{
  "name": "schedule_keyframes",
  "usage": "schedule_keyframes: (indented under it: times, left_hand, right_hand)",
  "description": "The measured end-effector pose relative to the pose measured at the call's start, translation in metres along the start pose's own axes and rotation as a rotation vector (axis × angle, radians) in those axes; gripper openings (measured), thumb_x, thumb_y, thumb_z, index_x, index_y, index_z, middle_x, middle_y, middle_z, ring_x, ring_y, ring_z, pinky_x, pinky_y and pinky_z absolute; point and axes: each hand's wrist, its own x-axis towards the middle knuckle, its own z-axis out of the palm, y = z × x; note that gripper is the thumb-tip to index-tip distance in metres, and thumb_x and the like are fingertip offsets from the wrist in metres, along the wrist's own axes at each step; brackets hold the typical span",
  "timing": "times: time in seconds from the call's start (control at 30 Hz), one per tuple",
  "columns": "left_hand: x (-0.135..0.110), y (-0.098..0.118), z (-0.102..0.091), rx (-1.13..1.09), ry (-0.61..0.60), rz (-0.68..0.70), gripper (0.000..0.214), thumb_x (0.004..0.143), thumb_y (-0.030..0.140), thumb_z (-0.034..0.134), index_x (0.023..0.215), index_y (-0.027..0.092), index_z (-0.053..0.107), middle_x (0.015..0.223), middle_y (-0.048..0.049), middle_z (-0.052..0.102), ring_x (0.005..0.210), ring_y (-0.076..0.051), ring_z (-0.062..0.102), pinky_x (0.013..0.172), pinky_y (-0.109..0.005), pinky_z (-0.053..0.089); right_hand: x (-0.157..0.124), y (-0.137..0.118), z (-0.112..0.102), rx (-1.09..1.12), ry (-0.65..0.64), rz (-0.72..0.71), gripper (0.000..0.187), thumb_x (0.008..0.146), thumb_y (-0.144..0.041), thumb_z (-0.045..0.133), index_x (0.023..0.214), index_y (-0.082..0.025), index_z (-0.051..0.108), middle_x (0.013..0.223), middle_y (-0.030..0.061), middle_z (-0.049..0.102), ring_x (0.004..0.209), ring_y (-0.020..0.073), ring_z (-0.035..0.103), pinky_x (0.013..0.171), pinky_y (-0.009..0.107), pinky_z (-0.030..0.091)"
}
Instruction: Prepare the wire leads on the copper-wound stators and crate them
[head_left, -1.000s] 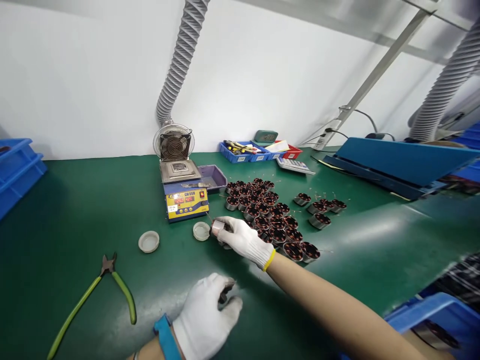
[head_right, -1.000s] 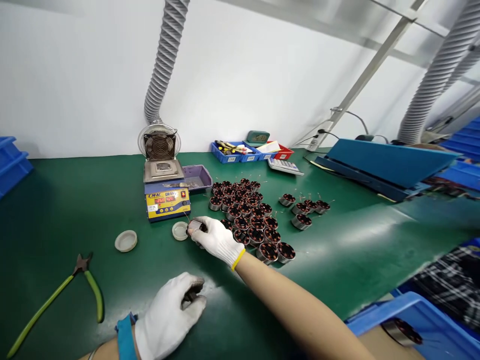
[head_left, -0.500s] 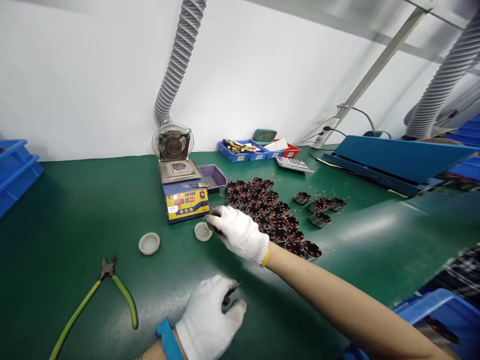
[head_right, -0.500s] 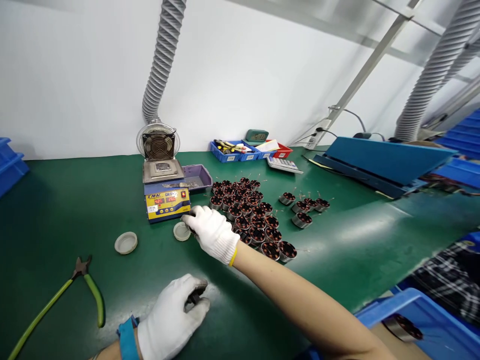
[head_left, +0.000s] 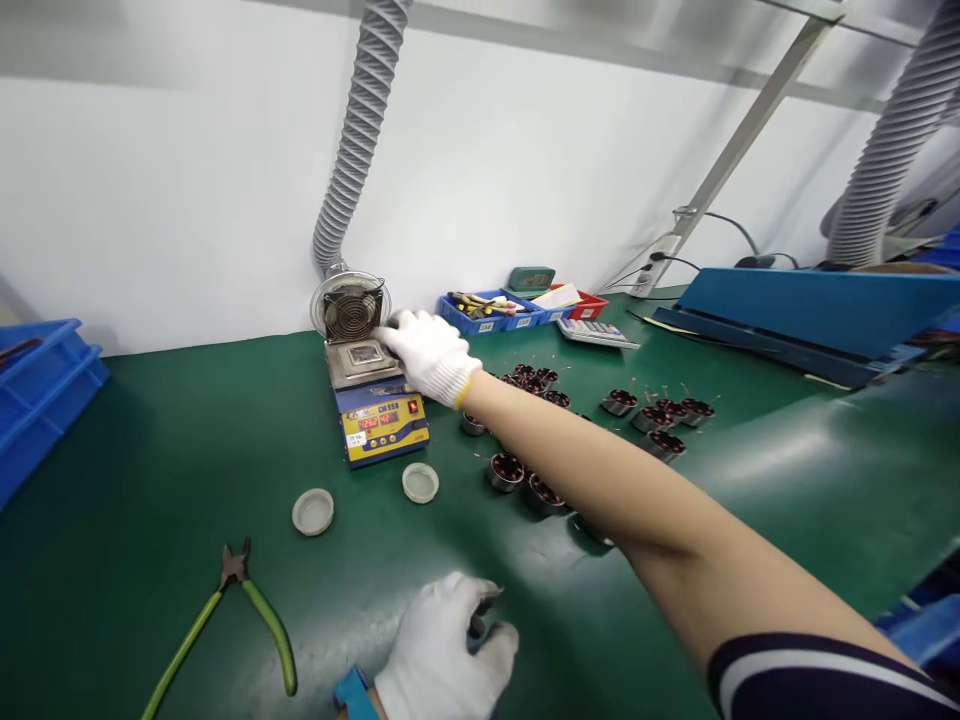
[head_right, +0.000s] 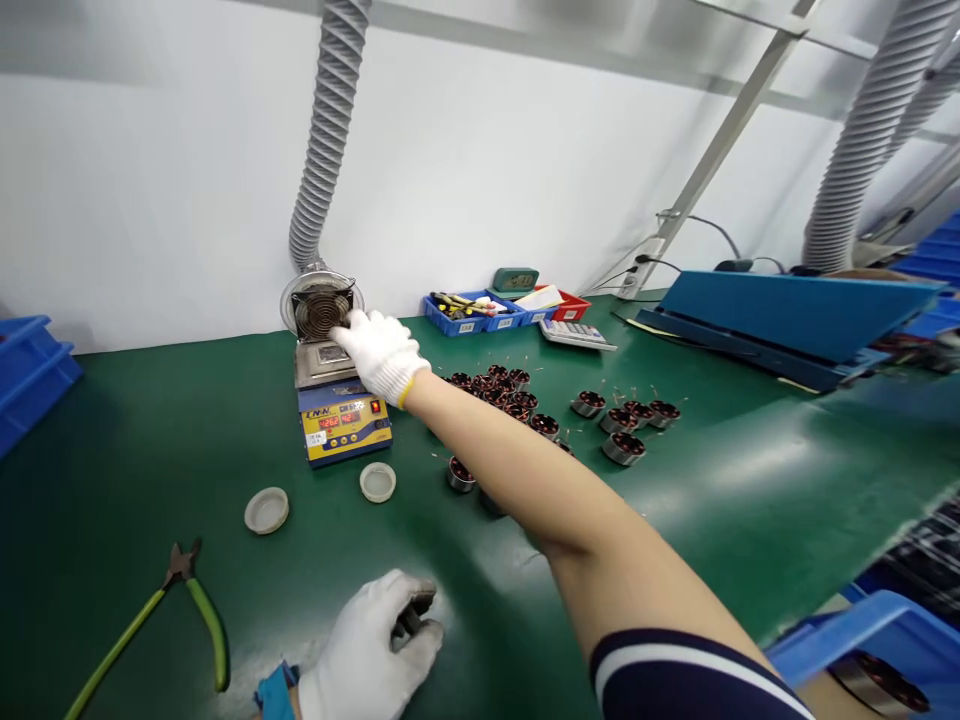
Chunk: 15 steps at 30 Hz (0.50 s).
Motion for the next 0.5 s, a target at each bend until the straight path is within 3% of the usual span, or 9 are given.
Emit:
schedule_keyframes:
  times: [0.13,0.27,0.4,0.5]
  left_hand:
    - [0.003,-0.007,0.007,0.0,0.046,0.015,0.032,0.075,0.028,0.057,0.103,0.018,0.068,0.091,-0.0089,0.068,0.085,-0.025,0.063,0.079,-0.037,0.049]
    - [0.004,-0.015,0.016,-0.019,0.106,0.026,0.03,0.073,0.029,0.059,0.1,0.02,0.069,0.087,-0.0071,0.068,0.083,-0.025,0.062,0.077,-0.036,0.049]
    - [0.006,-0.011,0.011,-0.038,0.035,0.009,0.034,0.076,0.032,0.057,0.105,0.02,0.068,0.09,-0.0077,0.068,0.084,-0.025,0.062,0.078,-0.037,0.049]
    - [0.006,-0.004,0.004,-0.022,-0.008,-0.007,0.036,0.077,0.032,0.056,0.108,0.018,0.068,0.093,-0.0096,0.068,0.088,-0.027,0.062,0.081,-0.039,0.049]
  right_hand:
    - [0.052,-0.013,0.005,-0.025,0.031,0.028,0.035,0.095,-0.023,0.037,0.125,-0.026,0.055,0.122,0.0137,0.048,0.111,0.0316,0.048,0.087,0.047,0.044]
    - [0.061,-0.014,0.018,0.002,0.009,0.018,0.031,0.093,-0.024,0.044,0.12,-0.023,0.058,0.121,0.0142,0.051,0.111,0.0298,0.051,0.091,0.047,0.044]
    - [0.067,0.003,0.018,0.044,0.043,0.065,0.042,0.086,-0.032,0.053,0.128,-0.024,0.053,0.125,0.0138,0.053,0.111,0.0294,0.054,0.09,0.043,0.046]
    - [0.079,0.014,0.016,0.265,0.043,0.19,0.046,0.083,-0.047,0.054,0.118,-0.016,0.061,0.109,0.0125,0.064,0.098,0.0267,0.061,0.083,0.037,0.049]
